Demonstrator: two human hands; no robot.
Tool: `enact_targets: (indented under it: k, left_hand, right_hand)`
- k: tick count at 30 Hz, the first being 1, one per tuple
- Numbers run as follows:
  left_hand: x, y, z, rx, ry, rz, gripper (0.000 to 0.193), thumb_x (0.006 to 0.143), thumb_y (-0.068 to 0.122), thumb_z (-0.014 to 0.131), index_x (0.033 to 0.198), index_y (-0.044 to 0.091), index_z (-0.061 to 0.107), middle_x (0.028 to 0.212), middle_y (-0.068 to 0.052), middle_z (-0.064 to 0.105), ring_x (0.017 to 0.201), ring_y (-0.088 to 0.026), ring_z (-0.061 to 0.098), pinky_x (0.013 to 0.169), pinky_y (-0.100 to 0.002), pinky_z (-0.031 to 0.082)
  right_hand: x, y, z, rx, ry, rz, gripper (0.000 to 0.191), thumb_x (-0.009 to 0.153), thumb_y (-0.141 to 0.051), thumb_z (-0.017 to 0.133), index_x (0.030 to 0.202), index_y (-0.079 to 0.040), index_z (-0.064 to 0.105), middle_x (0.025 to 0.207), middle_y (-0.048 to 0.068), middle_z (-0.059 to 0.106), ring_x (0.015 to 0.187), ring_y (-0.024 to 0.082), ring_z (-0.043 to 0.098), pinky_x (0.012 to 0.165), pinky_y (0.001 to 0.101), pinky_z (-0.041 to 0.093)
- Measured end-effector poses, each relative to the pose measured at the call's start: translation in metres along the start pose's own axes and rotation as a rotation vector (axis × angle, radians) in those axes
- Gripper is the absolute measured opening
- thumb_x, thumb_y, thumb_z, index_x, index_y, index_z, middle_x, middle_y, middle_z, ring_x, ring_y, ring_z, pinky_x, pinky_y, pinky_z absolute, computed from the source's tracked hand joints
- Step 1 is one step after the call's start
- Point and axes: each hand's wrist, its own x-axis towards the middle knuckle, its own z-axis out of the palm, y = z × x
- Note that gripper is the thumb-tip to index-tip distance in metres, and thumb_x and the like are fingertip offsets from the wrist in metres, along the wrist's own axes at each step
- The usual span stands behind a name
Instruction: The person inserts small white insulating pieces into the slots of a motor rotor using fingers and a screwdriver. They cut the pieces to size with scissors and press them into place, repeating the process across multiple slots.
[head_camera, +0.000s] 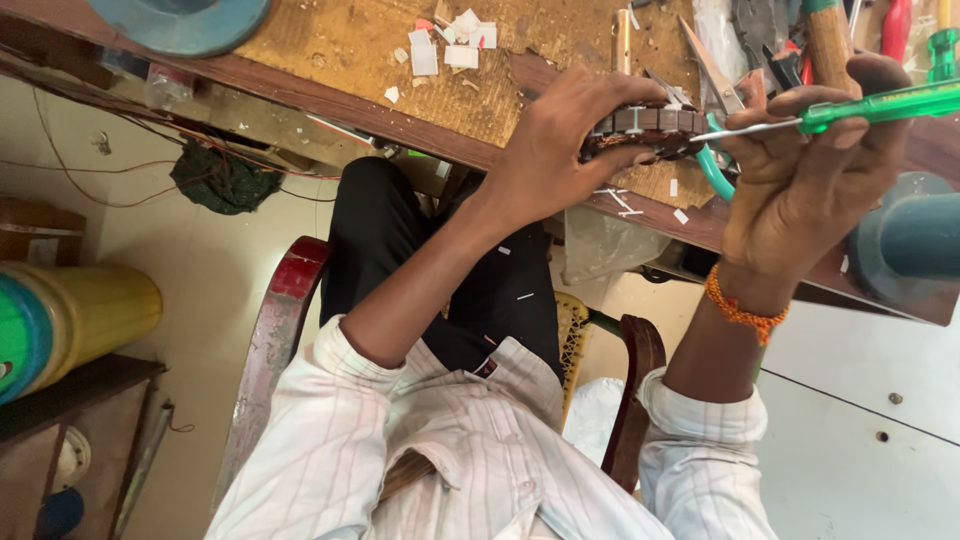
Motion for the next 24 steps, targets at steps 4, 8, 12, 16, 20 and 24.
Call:
enact_targets:
  k: [4, 8, 12, 16, 20, 24]
  left_hand:
    - [0.0, 0.002, -0.002, -0.007, -0.017, -0.008, 0.054, 0.091, 0.028, 0.086, 0.137, 0.016, 0.059, 0.128, -0.003, 0.069, 0.11, -0.024, 0.065, 0.1, -0.038, 0.055]
    - [0.0, 0.006, -0.005, -0.03, -0.025, -0.031, 0.054, 0.091, 0.026, 0.085, 0.137, 0.015, 0.059, 0.129, -0.004, 0.069, 0.11, -0.025, 0.064, 0.1, -0.039, 0.054]
    - [0.001, 0.01, -0.011, -0.054, -0.039, -0.019, 0.052, 0.092, 0.025, 0.084, 0.137, 0.014, 0.059, 0.128, -0.005, 0.07, 0.111, -0.027, 0.063, 0.101, -0.04, 0.054]
    - [0.001, 0.009, -0.017, -0.093, -0.063, 0.024, 0.05, 0.097, 0.026, 0.08, 0.139, 0.011, 0.057, 0.132, -0.009, 0.067, 0.118, -0.03, 0.063, 0.105, -0.042, 0.052]
    - [0.0, 0.008, -0.018, -0.096, -0.064, 0.023, 0.047, 0.099, 0.025, 0.077, 0.14, 0.011, 0.057, 0.133, -0.008, 0.067, 0.121, -0.03, 0.063, 0.107, -0.043, 0.052]
    - [0.0, 0.007, -0.016, -0.092, -0.058, 0.006, 0.047, 0.099, 0.021, 0.076, 0.141, 0.011, 0.056, 0.133, -0.009, 0.067, 0.118, -0.032, 0.061, 0.106, -0.044, 0.051]
  right_hand:
    - [-0.003, 0.008, 0.014, 0.047, 0.064, 0.024, 0.05, 0.118, -0.025, 0.055, 0.153, 0.003, 0.031, 0.109, 0.025, 0.063, 0.096, 0.038, 0.074, 0.086, 0.0487, 0.065]
    - [-0.008, 0.013, 0.029, 0.01, 0.07, -0.028, 0.046, 0.119, -0.022, 0.059, 0.148, 0.008, 0.038, 0.108, 0.025, 0.066, 0.096, 0.036, 0.075, 0.084, 0.0456, 0.065]
    - [-0.008, 0.013, 0.037, -0.017, 0.053, -0.09, 0.046, 0.117, -0.02, 0.063, 0.146, 0.009, 0.041, 0.11, 0.027, 0.069, 0.095, 0.035, 0.075, 0.083, 0.0438, 0.066]
    - [-0.009, 0.008, 0.043, -0.142, -0.03, -0.205, 0.042, 0.117, -0.021, 0.063, 0.143, 0.007, 0.045, 0.111, 0.026, 0.071, 0.096, 0.035, 0.077, 0.084, 0.0422, 0.064]
    - [-0.009, 0.0, 0.057, -0.205, -0.074, -0.244, 0.039, 0.118, -0.02, 0.062, 0.142, 0.006, 0.045, 0.112, 0.026, 0.071, 0.1, 0.034, 0.078, 0.088, 0.0418, 0.063]
    - [-0.01, -0.013, 0.07, -0.19, -0.1, -0.168, 0.039, 0.115, -0.023, 0.06, 0.14, 0.001, 0.044, 0.113, 0.021, 0.069, 0.104, 0.029, 0.077, 0.092, 0.039, 0.065]
